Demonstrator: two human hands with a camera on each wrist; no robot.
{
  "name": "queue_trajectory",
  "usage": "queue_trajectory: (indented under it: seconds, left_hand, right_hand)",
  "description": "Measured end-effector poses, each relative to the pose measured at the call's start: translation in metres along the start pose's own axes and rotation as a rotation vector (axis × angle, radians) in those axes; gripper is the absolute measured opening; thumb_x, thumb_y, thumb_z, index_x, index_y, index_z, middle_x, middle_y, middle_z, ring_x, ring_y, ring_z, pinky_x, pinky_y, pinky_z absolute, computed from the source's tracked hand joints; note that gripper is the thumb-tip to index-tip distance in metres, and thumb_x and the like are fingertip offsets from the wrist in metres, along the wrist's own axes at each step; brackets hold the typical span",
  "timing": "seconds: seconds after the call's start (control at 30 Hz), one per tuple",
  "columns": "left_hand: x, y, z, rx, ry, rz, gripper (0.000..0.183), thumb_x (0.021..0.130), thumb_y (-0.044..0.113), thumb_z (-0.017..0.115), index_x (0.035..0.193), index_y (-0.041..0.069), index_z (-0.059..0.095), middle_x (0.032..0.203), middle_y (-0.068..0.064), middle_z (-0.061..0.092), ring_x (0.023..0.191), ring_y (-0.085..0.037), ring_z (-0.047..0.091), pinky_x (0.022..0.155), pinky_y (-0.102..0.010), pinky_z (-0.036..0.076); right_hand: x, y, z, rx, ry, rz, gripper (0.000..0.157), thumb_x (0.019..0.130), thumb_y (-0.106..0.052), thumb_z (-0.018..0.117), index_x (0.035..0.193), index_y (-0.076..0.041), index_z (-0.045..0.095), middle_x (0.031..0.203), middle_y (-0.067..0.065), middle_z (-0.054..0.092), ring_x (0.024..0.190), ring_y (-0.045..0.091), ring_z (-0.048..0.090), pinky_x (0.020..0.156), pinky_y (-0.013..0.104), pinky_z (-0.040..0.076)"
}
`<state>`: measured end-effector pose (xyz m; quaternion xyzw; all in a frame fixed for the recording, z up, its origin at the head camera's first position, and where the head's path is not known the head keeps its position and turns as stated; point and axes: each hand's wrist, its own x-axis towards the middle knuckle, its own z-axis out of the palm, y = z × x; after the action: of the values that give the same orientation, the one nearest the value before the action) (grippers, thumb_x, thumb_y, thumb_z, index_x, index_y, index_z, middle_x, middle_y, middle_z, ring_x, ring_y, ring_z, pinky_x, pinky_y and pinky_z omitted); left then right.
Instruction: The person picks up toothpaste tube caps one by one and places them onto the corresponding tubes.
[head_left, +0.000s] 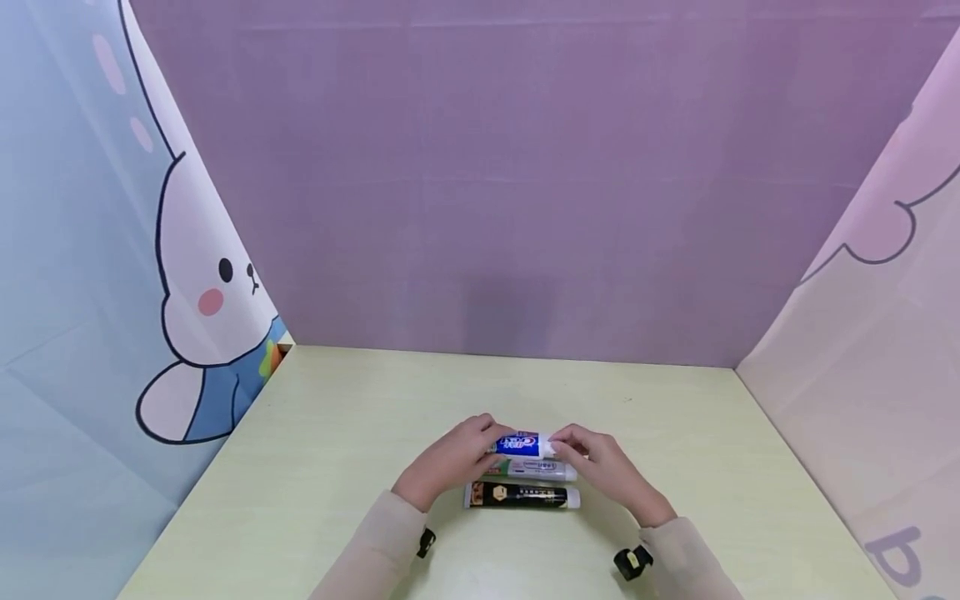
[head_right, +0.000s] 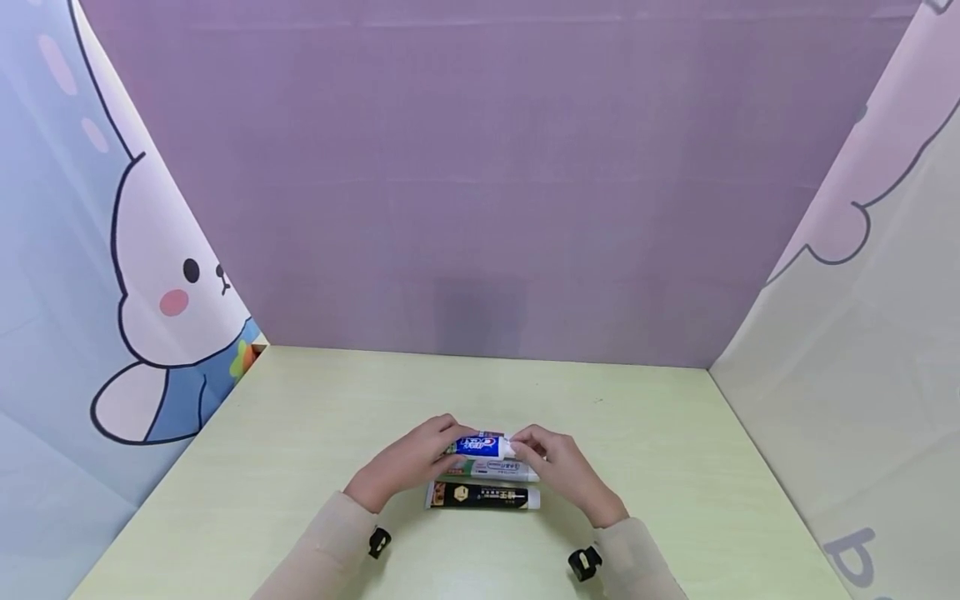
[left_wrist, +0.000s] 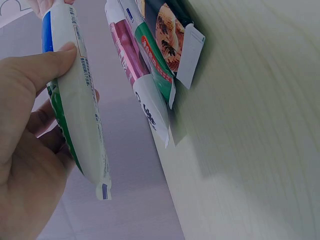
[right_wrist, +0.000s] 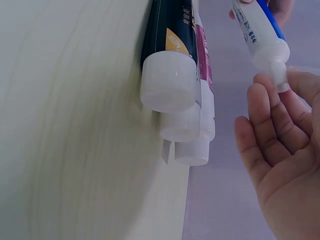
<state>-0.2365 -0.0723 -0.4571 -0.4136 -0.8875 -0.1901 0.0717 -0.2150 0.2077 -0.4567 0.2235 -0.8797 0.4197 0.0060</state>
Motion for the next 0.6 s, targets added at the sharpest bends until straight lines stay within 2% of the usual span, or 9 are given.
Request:
queue_trajectory:
  seconds: [0.27,0.47,0.6]
  left_hand:
    - [-0.0008,-0.0004,-0.0004,-0.005,0.013,0.010,0.039,0.097,0.022,0.068,0.134,0.012,0.062,0.108,-0.001,0.061,0.091,-0.007,0.054,0.082,-0.019,0.051]
    - [-0.0022,-0.0020,-0.0003,-0.013,0.005,-0.010,0.039,0.097,0.020,0.069,0.135,0.013,0.062,0.108,0.000,0.060,0.091,-0.007,0.054,0.081,-0.019,0.051]
    - [-0.0025,-0.0024,-0.0005,-0.014,-0.001,-0.016,0.039,0.098,0.021,0.068,0.135,0.014,0.061,0.108,0.000,0.060,0.091,-0.007,0.054,0.081,-0.019,0.051]
  right_hand:
    - [-0.0007,-0.0004,0.0019,0.015,-0.008,-0.006,0.022,0.103,-0.026,0.058,0.118,-0.015,0.069,0.101,-0.005,0.070,0.084,0.011,0.063,0.074,0.028,0.054]
    - [-0.0010,0.0021,0.0016,0.010,-0.002,-0.048,0.028,0.096,-0.019,0.069,0.121,-0.007,0.064,0.098,-0.002,0.069,0.084,0.013,0.065,0.076,0.030,0.056]
    - [-0.0015,0.0043,0.0010,0.036,0.001,-0.047,0.026,0.092,-0.015,0.074,0.115,-0.010,0.063,0.097,-0.003,0.067,0.085,0.015,0.065,0.076,0.031,0.056]
